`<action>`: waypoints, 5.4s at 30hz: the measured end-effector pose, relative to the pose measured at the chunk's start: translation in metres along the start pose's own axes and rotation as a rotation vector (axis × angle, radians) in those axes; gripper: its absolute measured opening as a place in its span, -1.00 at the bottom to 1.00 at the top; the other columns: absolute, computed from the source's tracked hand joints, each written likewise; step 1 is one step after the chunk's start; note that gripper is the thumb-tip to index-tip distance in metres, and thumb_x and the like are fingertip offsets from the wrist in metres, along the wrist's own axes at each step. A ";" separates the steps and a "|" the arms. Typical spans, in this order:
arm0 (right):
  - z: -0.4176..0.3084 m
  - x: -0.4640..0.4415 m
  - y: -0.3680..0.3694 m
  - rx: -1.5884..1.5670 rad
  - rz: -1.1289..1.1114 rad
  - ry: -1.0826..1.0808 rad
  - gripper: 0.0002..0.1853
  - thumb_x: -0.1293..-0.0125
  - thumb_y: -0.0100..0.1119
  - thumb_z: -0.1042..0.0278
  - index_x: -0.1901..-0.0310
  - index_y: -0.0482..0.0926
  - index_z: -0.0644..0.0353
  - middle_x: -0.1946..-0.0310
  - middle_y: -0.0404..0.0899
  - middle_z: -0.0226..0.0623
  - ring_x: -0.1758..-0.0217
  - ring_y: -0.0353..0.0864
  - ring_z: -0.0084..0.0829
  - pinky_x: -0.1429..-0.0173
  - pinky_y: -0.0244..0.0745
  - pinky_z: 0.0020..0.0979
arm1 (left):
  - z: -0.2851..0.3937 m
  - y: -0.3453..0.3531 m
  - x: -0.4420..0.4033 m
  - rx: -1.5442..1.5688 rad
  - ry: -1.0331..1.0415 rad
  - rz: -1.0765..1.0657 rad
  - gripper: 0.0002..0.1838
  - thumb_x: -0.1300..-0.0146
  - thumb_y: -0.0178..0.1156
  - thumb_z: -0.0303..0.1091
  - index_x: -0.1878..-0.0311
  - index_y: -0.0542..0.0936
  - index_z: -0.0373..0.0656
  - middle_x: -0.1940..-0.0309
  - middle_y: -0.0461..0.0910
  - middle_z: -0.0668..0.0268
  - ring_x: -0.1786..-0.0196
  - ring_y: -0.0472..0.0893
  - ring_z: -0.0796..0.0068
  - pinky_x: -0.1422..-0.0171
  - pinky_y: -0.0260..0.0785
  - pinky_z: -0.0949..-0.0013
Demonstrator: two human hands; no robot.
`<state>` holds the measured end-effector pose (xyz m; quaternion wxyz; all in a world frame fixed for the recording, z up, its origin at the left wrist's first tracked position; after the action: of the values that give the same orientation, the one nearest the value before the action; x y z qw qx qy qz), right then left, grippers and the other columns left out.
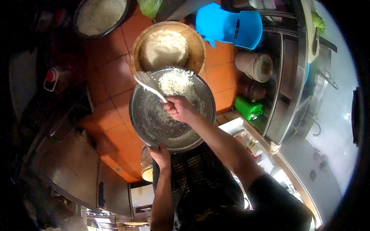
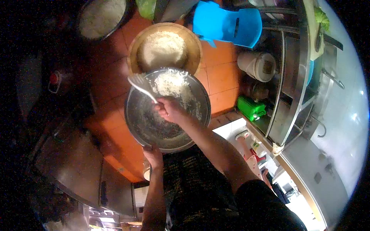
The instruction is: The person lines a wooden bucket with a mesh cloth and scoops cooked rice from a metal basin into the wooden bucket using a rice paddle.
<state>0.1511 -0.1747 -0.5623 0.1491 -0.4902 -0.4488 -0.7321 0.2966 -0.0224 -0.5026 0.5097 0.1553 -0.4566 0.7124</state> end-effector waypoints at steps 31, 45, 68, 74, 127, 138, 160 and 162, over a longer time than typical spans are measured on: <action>-0.138 0.067 -0.102 0.868 0.387 0.074 -0.81 -0.31 0.04 0.43 0.29 0.55 0.42 0.60 0.42 -0.35 0.73 0.20 -0.71 0.72 0.02 -0.64 | 0.042 -0.016 -0.005 0.026 -0.034 0.009 -0.67 -0.12 0.00 -0.53 0.02 0.38 -0.45 0.28 0.54 -0.01 0.24 0.57 0.13 0.12 0.40 0.28; -0.053 0.136 -0.109 0.775 0.371 0.383 -0.82 -0.29 -0.02 0.41 0.33 0.51 0.36 0.66 0.48 -0.25 0.76 0.32 -0.56 0.74 0.17 -0.54 | 0.017 -0.013 -0.008 -0.014 -0.018 0.067 -0.63 -0.15 0.06 -0.50 -0.03 0.38 -0.47 0.16 0.56 -0.12 0.14 0.60 -0.02 0.05 0.41 0.26; -0.075 0.119 -0.121 2.359 0.130 0.300 -0.75 -0.18 0.02 0.35 0.40 0.62 0.36 0.41 0.63 0.06 0.31 0.66 -0.03 0.18 0.55 -0.13 | -0.047 0.006 0.000 0.111 -0.083 -0.052 -0.61 -0.36 -0.09 -0.46 -0.22 0.29 -0.42 -0.16 0.41 0.03 -0.15 0.42 0.20 -0.30 0.16 0.27; 0.017 0.088 -0.075 1.896 0.086 0.259 -0.72 -0.27 -0.02 0.28 0.32 0.61 0.32 0.58 0.59 -0.11 0.54 0.60 -0.22 0.37 0.49 -0.18 | -0.073 0.014 0.000 0.218 -0.120 -0.045 -0.60 -0.32 -0.09 -0.39 -0.19 0.38 -0.31 -0.12 0.41 0.08 -0.08 0.42 0.20 -0.19 0.27 0.26; -0.113 0.118 -0.092 2.710 0.146 0.022 -0.75 -0.18 0.12 0.35 0.10 0.52 0.19 0.41 0.64 -0.09 0.33 0.68 -0.13 0.28 0.56 -0.05 | -0.081 0.018 -0.004 0.543 -0.319 -0.100 -0.59 -0.15 0.10 -0.45 -0.10 0.37 -0.26 0.15 0.51 0.28 0.19 0.45 0.44 0.12 0.28 0.38; -0.011 0.130 -0.034 2.105 -0.143 -0.082 -0.82 -0.21 0.12 0.41 0.16 0.57 0.19 0.34 0.59 -0.01 0.20 0.64 -0.07 0.10 0.54 -0.08 | -0.056 0.017 -0.004 0.583 -0.272 -0.135 -0.49 -0.17 0.14 -0.57 -0.22 0.30 -0.31 -0.11 0.47 0.17 -0.13 0.44 0.33 -0.25 0.19 0.37; 0.028 0.091 0.021 2.109 -0.047 -0.418 -0.86 -0.31 0.05 0.26 0.23 0.56 0.09 0.53 0.54 -0.15 0.48 0.60 -0.10 0.42 0.48 -0.11 | -0.025 0.023 -0.001 0.465 -0.253 -0.185 -0.33 -0.10 0.12 -0.56 -0.32 0.17 -0.31 -0.17 0.40 0.12 -0.16 0.40 0.27 -0.30 0.18 0.33; 0.029 0.054 0.014 1.928 0.097 -0.584 -0.85 -0.31 0.05 0.27 0.27 0.54 0.13 0.56 0.52 -0.11 0.48 0.59 -0.08 0.41 0.45 -0.10 | -0.047 0.025 -0.001 0.410 -0.271 -0.190 -0.31 -0.10 0.12 -0.56 -0.33 0.15 -0.30 -0.19 0.38 0.12 -0.18 0.39 0.26 -0.31 0.17 0.33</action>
<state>0.1518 -0.1469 -0.5053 0.3957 -0.3383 -0.8480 0.0990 0.2866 0.0134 -0.5407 0.4663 0.3916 -0.3502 0.7117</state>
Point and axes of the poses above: each hand's wrist, its own x-axis away from the middle knuckle, its own y-axis out of the palm, z = x × y, the point moved 10 cm from there along -x, towards the middle knuckle
